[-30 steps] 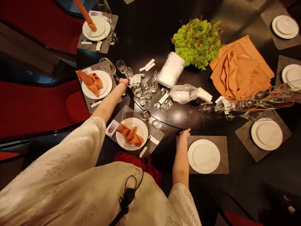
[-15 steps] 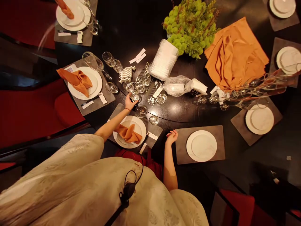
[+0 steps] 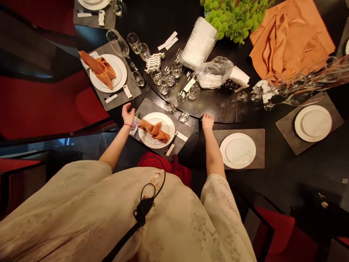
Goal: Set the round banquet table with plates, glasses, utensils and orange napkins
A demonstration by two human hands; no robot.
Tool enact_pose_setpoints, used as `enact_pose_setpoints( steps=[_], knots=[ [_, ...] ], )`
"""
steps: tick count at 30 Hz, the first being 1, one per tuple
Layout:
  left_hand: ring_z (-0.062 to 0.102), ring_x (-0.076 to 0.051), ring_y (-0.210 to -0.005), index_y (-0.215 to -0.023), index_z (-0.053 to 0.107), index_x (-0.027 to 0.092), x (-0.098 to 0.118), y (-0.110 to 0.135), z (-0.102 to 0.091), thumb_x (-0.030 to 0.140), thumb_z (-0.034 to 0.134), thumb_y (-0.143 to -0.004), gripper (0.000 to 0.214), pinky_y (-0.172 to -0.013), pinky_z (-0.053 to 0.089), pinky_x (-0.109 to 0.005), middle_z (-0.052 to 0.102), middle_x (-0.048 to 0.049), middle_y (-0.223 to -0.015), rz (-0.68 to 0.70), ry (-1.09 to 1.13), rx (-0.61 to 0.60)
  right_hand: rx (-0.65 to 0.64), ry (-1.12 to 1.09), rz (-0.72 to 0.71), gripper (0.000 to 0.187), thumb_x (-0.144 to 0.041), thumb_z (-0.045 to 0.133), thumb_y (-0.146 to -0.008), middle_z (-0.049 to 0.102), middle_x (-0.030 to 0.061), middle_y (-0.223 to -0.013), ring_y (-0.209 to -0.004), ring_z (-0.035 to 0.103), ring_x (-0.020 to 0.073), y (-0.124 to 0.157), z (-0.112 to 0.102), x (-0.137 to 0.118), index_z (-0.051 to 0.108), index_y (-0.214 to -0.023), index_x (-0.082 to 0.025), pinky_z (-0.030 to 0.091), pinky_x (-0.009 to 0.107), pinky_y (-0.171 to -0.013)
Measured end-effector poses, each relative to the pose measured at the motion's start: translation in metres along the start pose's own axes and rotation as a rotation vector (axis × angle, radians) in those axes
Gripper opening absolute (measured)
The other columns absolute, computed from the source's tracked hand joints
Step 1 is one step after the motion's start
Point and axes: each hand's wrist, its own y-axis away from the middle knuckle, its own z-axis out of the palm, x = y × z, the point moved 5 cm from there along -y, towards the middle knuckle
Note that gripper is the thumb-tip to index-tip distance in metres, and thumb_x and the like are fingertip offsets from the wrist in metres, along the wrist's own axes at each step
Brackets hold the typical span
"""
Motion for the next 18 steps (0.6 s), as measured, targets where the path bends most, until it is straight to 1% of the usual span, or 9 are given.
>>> enact_pose_setpoints(
  steps=[2,3,4,6,9,12,15,17,18],
  knots=[
    [0.05,-0.012,-0.113,-0.119,0.054,0.003,-0.005,0.018,-0.028,0.0,0.06,-0.087,0.032,-0.095,0.048,-0.027,0.056,-0.0134,-0.125,-0.006,-0.019,0.044,0.004,0.028,-0.022,0.051,-0.028,0.054,-0.097,0.044,0.0274,-0.148,-0.127,0.052,0.0295,0.0,0.002,0.006,0.047,-0.142,-0.005,0.034,0.046,-0.109],
    [0.05,-0.012,-0.113,-0.117,0.055,0.003,-0.006,0.027,-0.038,0.0,0.059,-0.087,0.03,-0.096,0.048,-0.028,0.057,-0.0128,-0.124,-0.009,-0.027,0.055,0.006,0.03,-0.018,0.051,-0.03,0.054,-0.097,0.044,0.0267,-0.149,-0.126,0.053,0.0294,0.002,0.003,0.011,0.047,-0.142,-0.006,0.038,0.044,-0.106],
    [0.05,-0.012,-0.112,-0.116,0.055,0.003,-0.008,0.036,-0.045,-0.001,0.059,-0.087,0.029,-0.097,0.047,-0.028,0.057,-0.0127,-0.123,-0.013,-0.035,0.062,0.006,0.027,-0.005,0.051,-0.032,0.053,-0.098,0.044,0.0262,-0.149,-0.125,0.054,0.0292,0.003,0.005,0.017,0.048,-0.143,-0.007,0.041,0.042,-0.103],
    [0.051,-0.013,-0.112,-0.114,0.056,0.002,-0.008,0.055,-0.052,-0.002,0.057,-0.087,0.027,-0.098,0.046,-0.03,0.058,-0.0129,-0.122,-0.02,-0.048,0.073,0.003,0.018,0.026,0.051,-0.034,0.051,-0.099,0.044,0.026,-0.149,-0.121,0.057,0.0291,0.006,0.006,0.03,0.048,-0.143,-0.009,0.046,0.039,-0.096],
    [0.052,-0.014,-0.113,-0.11,0.059,0.003,-0.006,0.09,-0.049,-0.001,0.057,-0.086,0.024,-0.102,0.045,-0.033,0.059,-0.0126,-0.12,-0.025,-0.048,0.104,-0.005,0.022,0.051,0.051,-0.034,0.049,-0.098,0.045,0.0267,-0.148,-0.116,0.06,0.0287,0.009,0.006,0.052,0.048,-0.143,-0.01,0.05,0.037,-0.089],
    [0.056,-0.016,-0.109,-0.106,0.061,0.008,-0.002,0.142,-0.037,0.001,0.059,-0.084,0.024,-0.097,0.049,-0.033,0.062,-0.0103,-0.115,-0.043,-0.017,0.175,-0.004,0.062,0.033,0.048,-0.033,0.05,-0.098,0.048,0.026,-0.145,-0.112,0.063,0.0276,0.012,0.0,0.073,0.049,-0.141,-0.012,0.052,0.035,-0.086],
    [0.06,-0.019,-0.107,-0.104,0.064,0.014,-0.005,0.214,-0.022,0.008,0.06,-0.081,0.025,-0.084,0.055,-0.03,0.063,-0.0099,-0.116,-0.071,0.012,0.235,0.024,0.119,-0.009,0.041,-0.032,0.048,-0.098,0.053,0.0236,-0.14,-0.108,0.066,0.0261,0.016,-0.01,0.093,0.053,-0.135,-0.016,0.054,0.034,-0.085],
    [0.06,-0.022,-0.11,-0.103,0.065,0.016,-0.013,0.268,-0.013,0.012,0.058,-0.081,0.024,-0.079,0.057,-0.03,0.063,-0.011,-0.119,-0.121,0.018,0.278,0.04,0.155,-0.052,0.04,-0.031,0.045,-0.097,0.056,0.0239,-0.136,-0.107,0.068,0.0259,0.018,-0.017,0.105,0.055,-0.133,-0.017,0.055,0.034,-0.084],
    [0.061,-0.023,-0.111,-0.103,0.066,0.016,-0.021,0.294,-0.011,0.012,0.057,-0.081,0.024,-0.078,0.058,-0.031,0.063,-0.0114,-0.118,-0.162,0.02,0.307,0.042,0.181,-0.075,0.039,-0.031,0.044,-0.096,0.06,0.0243,-0.13,-0.103,0.07,0.0265,0.018,-0.02,0.11,0.057,-0.13,-0.017,0.056,0.035,-0.081]
  ],
)
